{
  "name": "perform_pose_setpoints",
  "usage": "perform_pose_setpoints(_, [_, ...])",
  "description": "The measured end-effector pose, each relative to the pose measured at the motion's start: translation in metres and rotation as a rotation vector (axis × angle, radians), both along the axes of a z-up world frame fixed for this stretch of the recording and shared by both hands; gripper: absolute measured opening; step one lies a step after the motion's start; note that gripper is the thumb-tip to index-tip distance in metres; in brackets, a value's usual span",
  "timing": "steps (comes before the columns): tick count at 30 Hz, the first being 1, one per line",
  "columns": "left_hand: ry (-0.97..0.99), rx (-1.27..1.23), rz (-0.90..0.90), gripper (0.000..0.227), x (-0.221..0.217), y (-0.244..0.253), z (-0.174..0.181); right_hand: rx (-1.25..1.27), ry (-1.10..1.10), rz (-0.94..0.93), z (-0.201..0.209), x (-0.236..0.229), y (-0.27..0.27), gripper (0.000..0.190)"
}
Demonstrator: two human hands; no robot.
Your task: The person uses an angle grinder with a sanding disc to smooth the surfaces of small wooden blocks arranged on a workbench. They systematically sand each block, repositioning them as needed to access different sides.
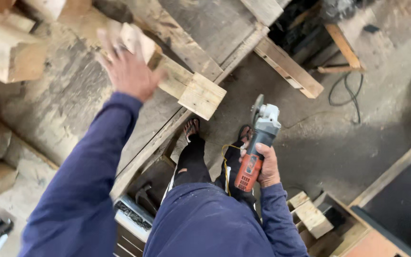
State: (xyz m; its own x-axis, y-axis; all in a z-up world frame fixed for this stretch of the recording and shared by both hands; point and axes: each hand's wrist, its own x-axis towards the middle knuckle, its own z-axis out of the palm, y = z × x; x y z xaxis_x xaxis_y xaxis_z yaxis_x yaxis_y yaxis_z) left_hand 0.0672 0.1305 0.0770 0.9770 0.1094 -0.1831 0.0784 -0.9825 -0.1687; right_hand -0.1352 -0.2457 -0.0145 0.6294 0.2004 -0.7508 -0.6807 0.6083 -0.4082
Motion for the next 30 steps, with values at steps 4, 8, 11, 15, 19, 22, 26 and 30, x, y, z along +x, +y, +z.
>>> perform_pose_setpoints(4, [0.017, -0.396, -0.611, 0.093, -0.034, -0.051, -0.014, 0.033, -0.016, -0.061, 0.005, -0.011, 0.027, 0.044])
perform_pose_setpoints(8, [0.03, -0.814, -0.181, 0.043, -0.021, -0.094, -0.049, 0.083, -0.02, -0.077, 0.019, -0.024, 0.055, 0.047])
perform_pose_setpoints(11, [-0.027, -0.66, -0.112, 0.048, -0.011, -0.108, -0.073, 0.08, -0.001, -0.123, 0.025, -0.03, 0.07, 0.048])
perform_pose_setpoints(15, [-0.07, -0.699, -0.095, 0.052, -0.014, -0.101, -0.088, 0.204, -0.049, -0.065, 0.028, -0.038, 0.087, 0.049])
perform_pose_setpoints(19, [0.067, -0.704, 0.118, 0.06, -0.017, -0.11, -0.091, 0.197, 0.03, -0.071, 0.03, -0.032, 0.085, 0.048])
perform_pose_setpoints(22, [-0.059, -0.695, 0.047, 0.05, -0.019, -0.114, -0.089, 0.18, 0.012, -0.062, 0.034, -0.033, 0.081, 0.046])
perform_pose_setpoints(26, [-0.101, -0.717, -0.022, 0.048, -0.02, -0.115, -0.086, 0.189, -0.061, -0.049, 0.038, -0.034, 0.071, 0.046])
perform_pose_setpoints(30, [-0.081, -0.707, 0.035, 0.046, -0.022, -0.116, -0.082, 0.16, -0.059, -0.027, 0.042, -0.04, 0.08, 0.048])
